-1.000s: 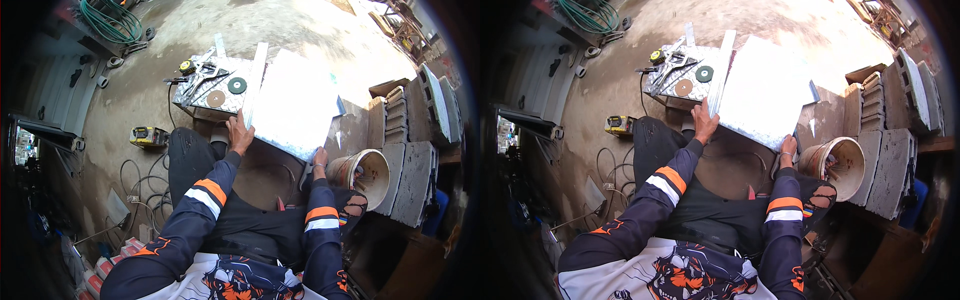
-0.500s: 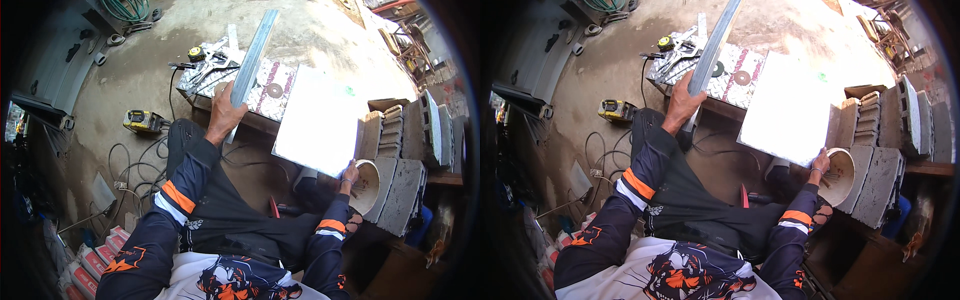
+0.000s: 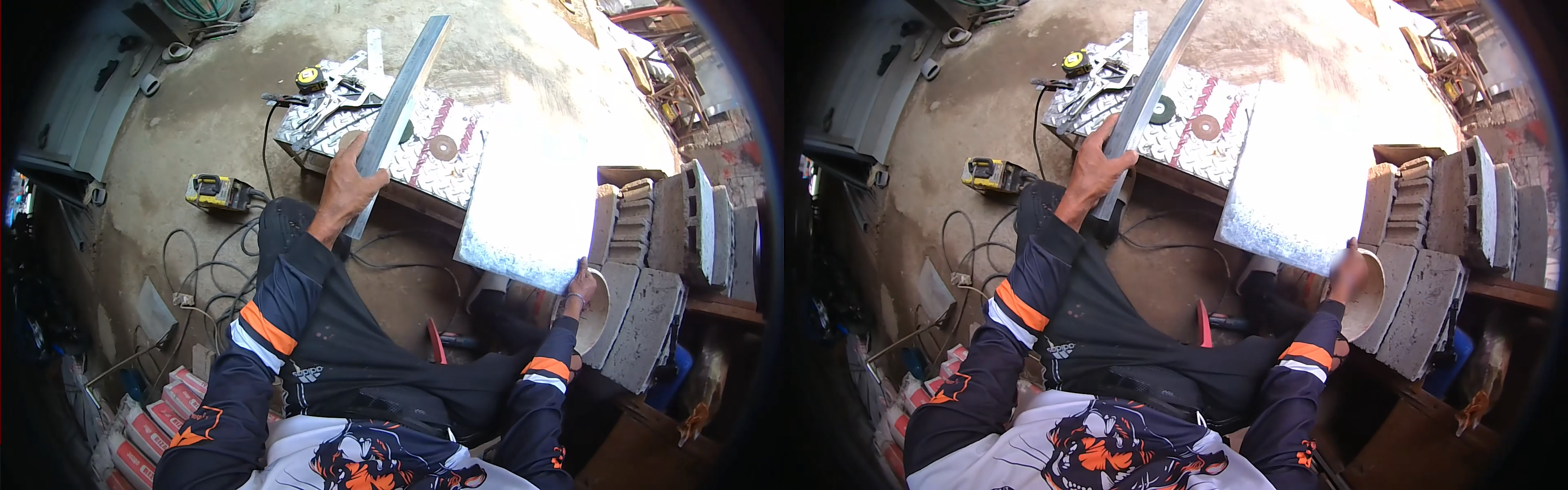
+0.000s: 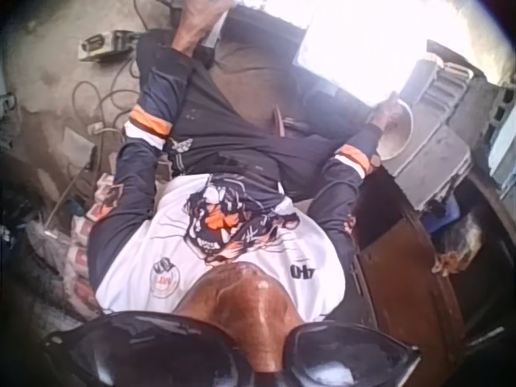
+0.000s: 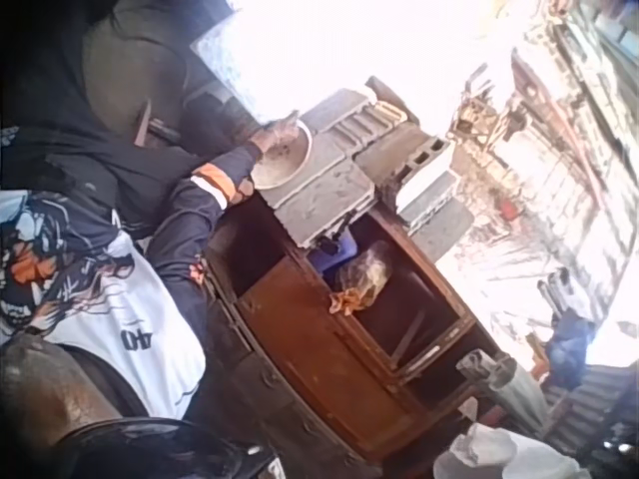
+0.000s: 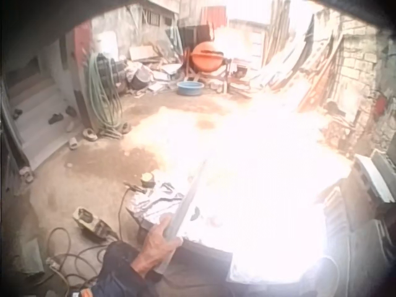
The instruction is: The person measures a rectangular metal sheet using a tape measure and a metal ruler. They mark the sheet with a pencil and use a pair of tin snips to cut a small piece from the edge. The person also retrieves a long metal strip from a nearby pile of materials.
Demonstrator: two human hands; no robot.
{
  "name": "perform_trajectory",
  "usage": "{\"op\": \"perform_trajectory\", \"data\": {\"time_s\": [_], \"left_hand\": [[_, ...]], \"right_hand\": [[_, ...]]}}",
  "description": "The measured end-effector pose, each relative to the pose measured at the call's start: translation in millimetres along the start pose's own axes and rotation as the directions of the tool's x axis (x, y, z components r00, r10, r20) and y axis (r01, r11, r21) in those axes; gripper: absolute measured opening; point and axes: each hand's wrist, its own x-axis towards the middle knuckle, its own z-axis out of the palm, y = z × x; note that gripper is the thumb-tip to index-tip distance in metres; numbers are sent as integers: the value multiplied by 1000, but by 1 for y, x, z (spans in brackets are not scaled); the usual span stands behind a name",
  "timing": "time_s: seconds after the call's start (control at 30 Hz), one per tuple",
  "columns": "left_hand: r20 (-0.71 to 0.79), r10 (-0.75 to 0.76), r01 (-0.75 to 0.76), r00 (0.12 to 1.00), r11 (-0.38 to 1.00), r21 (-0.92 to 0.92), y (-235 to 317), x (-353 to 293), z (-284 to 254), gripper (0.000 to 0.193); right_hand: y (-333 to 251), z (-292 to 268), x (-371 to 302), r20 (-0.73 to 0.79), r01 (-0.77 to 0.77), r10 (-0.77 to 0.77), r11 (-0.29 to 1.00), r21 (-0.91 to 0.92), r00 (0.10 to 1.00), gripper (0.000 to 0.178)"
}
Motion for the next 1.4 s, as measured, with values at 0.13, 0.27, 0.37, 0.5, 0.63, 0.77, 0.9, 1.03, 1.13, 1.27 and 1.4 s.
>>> {"op": "perform_trajectory", "data": {"time_s": [0.13,0.27,0.37,0.5,0.63,0.77,0.9,1.03,1.13,1.27,1.4], "left_hand": [[22,-24,25,999,998,-65,5,5,4,78],[-1,-36,36,999,996,-81,1,5,14,76],[-4,-21,21,1000,999,-50,-7,7,22,74],[-19,70,-66,997,985,160,-14,-3,42,77],[86,-78,41,993,929,367,-24,-35,63,81],[205,-120,31,971,921,389,-3,-88,61,81],[258,-84,-65,962,852,519,10,-136,51,80],[295,-15,-175,955,774,608,20,-163,49,79],[314,-24,-186,949,762,621,18,-165,57,78],[289,-21,-184,957,727,661,5,-142,83,78],[198,8,-140,980,740,658,-5,-33,128,74]], "right_hand": [[-8,-39,33,-3,3,-3,999,-53,1000,79],[-21,-76,58,-53,82,-91,984,-159,994,79],[-18,-82,50,-115,105,-124,982,-158,986,77],[-24,-79,21,-136,117,-148,970,-212,980,79],[-41,-80,3,-130,44,-68,983,-180,989,77],[-36,-90,14,-97,-4,-13,984,-178,995,78],[-34,-90,40,-103,-9,-11,982,-190,995,76],[-41,-96,49,-53,-36,29,990,-135,998,76],[-37,-99,54,-54,-41,34,991,-126,998,74],[-38,-102,54,15,-35,37,993,-114,999,73],[-40,-96,57,40,-11,15,995,-100,999,75]]}}
